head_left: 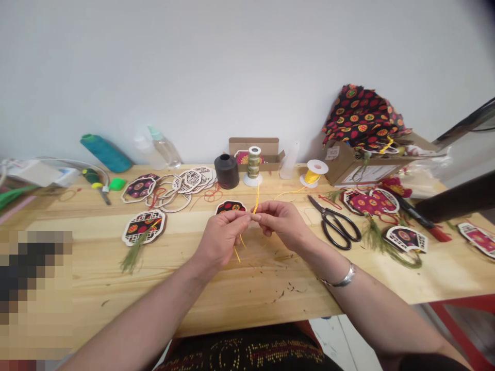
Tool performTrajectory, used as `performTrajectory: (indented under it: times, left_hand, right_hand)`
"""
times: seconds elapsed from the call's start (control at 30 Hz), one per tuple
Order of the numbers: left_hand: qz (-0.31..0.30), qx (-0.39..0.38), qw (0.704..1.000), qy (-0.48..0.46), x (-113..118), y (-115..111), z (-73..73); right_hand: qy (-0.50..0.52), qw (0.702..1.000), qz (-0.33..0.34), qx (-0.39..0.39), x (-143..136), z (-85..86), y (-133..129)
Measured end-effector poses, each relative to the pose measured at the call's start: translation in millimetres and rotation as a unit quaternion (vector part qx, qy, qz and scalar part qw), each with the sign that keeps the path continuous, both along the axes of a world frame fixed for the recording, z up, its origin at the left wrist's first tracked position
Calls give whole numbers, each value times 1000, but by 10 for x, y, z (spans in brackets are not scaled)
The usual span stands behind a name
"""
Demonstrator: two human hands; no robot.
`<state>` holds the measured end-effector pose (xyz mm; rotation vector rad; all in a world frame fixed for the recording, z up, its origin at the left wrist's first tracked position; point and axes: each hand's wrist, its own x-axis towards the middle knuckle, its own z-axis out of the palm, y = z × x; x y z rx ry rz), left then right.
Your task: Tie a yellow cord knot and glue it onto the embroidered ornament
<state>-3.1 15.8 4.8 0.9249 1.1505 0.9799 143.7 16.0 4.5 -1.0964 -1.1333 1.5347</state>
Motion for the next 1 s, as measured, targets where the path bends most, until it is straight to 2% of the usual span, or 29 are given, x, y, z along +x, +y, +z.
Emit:
performTrajectory:
  times: [0.3, 0.5, 0.77, 1.0]
  left_hand:
    - [-19, 8, 1000, 14, 13, -8, -9]
    - [-46, 5, 999, 0, 11, -9, 7]
    - [-68, 25, 997, 25, -29, -8, -32]
    - [-32, -4, 999, -2, 16, -11, 7]
  right_hand:
    - [6, 999, -36, -14, -8, 13, 7]
    - [-47, 999, -23, 11, 30, 71, 11]
    - [-66, 998, -10, 15, 43, 85, 18]
    - [-38, 999, 9, -13, 42, 107, 9]
